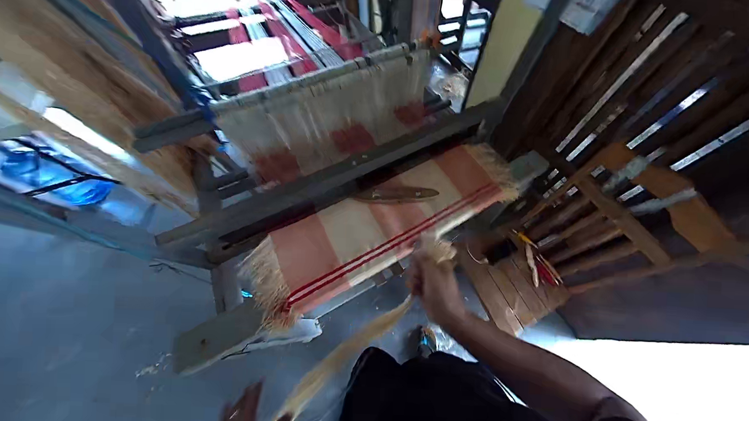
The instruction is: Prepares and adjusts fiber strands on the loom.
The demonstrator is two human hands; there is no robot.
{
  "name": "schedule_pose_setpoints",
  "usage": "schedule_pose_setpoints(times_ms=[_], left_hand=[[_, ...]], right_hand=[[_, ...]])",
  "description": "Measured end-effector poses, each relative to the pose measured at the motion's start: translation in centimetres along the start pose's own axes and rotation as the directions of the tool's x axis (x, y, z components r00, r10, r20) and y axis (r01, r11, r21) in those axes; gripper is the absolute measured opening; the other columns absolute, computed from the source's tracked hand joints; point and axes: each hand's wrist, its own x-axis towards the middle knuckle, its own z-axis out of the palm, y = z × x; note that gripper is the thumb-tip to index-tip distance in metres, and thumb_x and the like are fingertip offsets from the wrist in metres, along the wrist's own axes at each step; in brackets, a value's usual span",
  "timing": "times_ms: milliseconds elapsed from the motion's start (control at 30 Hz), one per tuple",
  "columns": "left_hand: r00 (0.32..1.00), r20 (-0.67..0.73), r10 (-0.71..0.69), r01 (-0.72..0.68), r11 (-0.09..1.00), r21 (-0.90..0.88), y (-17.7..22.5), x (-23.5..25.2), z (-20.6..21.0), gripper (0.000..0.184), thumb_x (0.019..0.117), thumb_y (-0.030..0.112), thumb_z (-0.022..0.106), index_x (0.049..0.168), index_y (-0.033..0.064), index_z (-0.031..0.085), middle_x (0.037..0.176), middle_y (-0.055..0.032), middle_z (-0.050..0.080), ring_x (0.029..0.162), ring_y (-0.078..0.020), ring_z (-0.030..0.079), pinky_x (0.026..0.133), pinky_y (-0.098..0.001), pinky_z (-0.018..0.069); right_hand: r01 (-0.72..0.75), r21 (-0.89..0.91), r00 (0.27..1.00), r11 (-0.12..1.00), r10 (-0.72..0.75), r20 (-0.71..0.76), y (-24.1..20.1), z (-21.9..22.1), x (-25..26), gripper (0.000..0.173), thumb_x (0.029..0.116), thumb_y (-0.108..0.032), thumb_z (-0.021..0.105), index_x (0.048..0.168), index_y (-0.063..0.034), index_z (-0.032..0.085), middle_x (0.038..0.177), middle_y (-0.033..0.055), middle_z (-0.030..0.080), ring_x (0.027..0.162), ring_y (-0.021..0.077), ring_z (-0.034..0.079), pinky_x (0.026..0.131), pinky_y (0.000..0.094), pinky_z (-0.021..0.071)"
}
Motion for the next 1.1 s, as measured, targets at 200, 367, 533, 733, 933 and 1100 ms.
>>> schedule_pose_setpoints(times_ms=[200, 367, 533, 733, 933, 1100], left_hand=[[0.756, -0.64, 0.138, -0.626, 0.438, -0.645, 24.9, 1.4, 0.2, 0.089, 0.0997, 0.052, 0.058, 0.156, -0.0073, 0.024, 0.13, -0.0093, 0.064, 0.112, -0.0043, 0.064, 0.096, -0.0276, 0.0562], [0.798, -0.595, 0.095, -0.562, 0.47, -0.68, 24.7, 2.0, 0.0, 0.047, 0.11, 0.029, 0.041, 0.142, -0.0055, 0.048, 0.08, -0.0125, 0.064, 0.064, -0.0161, 0.059, 0.065, -0.0359, 0.0539], [0.859, -0.509, 0.046, -0.347, 0.784, -0.514, 22.2, 1.7, -0.3, 0.041, 0.1111, 0.032, 0.04, 0.124, -0.0004, 0.062, 0.086, -0.0187, 0.069, 0.079, -0.0337, 0.07, 0.075, -0.0567, 0.0567], [0.811, -0.565, -0.149, -0.14, 0.889, -0.436, 22.5, 0.6, -0.4, 0.044, 0.1119, 0.033, 0.036, 0.108, -0.0021, 0.063, 0.077, -0.0191, 0.067, 0.071, -0.036, 0.07, 0.065, -0.0568, 0.0555], [0.638, -0.638, -0.431, -0.002, 0.828, -0.56, 23.3, 1.1, -0.3, 0.052, 0.112, 0.039, 0.031, 0.108, -0.0018, 0.063, 0.073, -0.0154, 0.064, 0.068, -0.0327, 0.068, 0.062, -0.0537, 0.0559], [0.443, -0.708, -0.551, 0.019, 0.795, -0.606, 24.1, 2.1, 0.2, 0.056, 0.1114, 0.042, 0.029, 0.104, -0.0026, 0.063, 0.065, -0.0108, 0.057, 0.059, -0.0259, 0.061, 0.057, -0.046, 0.0531]], right_hand=[[0.009, -0.211, 0.795, 0.977, 0.121, 0.595, 1.4, 6.4, -0.9, 0.018, 0.1027, -0.007, 0.044, 0.099, -0.0045, 0.062, 0.066, -0.0087, 0.057, 0.057, 0.0017, 0.055, 0.058, 0.0228, 0.0515], [-0.106, -0.14, 0.693, 0.985, 0.174, 0.7, -0.9, 9.3, 3.7, 0.035, 0.1039, -0.016, 0.037, 0.081, -0.0249, 0.063, 0.055, -0.0135, 0.05, 0.046, -0.001, 0.044, 0.046, 0.0183, 0.0413], [-0.3, -0.164, 0.608, 0.94, 0.321, 0.726, -1.2, 10.0, 7.1, 0.031, 0.1118, -0.023, 0.033, 0.111, -0.0189, 0.063, 0.052, -0.0132, 0.043, 0.042, 0.0009, 0.04, 0.045, 0.0202, 0.0438], [-0.074, -0.388, 0.302, 0.919, 0.392, 0.869, -1.0, 8.4, 11.9, 0.052, 0.0978, -0.026, 0.069, 0.14, -0.0052, 0.047, 0.113, 0.0065, 0.073, 0.104, 0.0212, 0.072, 0.096, 0.0423, 0.0596], [0.794, -0.422, 0.316, 0.437, 0.296, 0.901, -2.2, 4.5, 22.3, 0.087, 0.0947, -0.04, 0.071, 0.158, 0.0029, 0.03, 0.149, 0.0284, 0.05, 0.138, 0.0476, 0.048, 0.112, 0.0653, 0.0403], [0.882, -0.471, 0.47, 0.003, -0.06, 0.88, -4.5, -1.0, 31.6, 0.08, 0.0986, -0.045, 0.058, 0.152, 0.0111, 0.037, 0.154, 0.0385, 0.037, 0.143, 0.0601, 0.034, 0.117, 0.0722, 0.0245]])
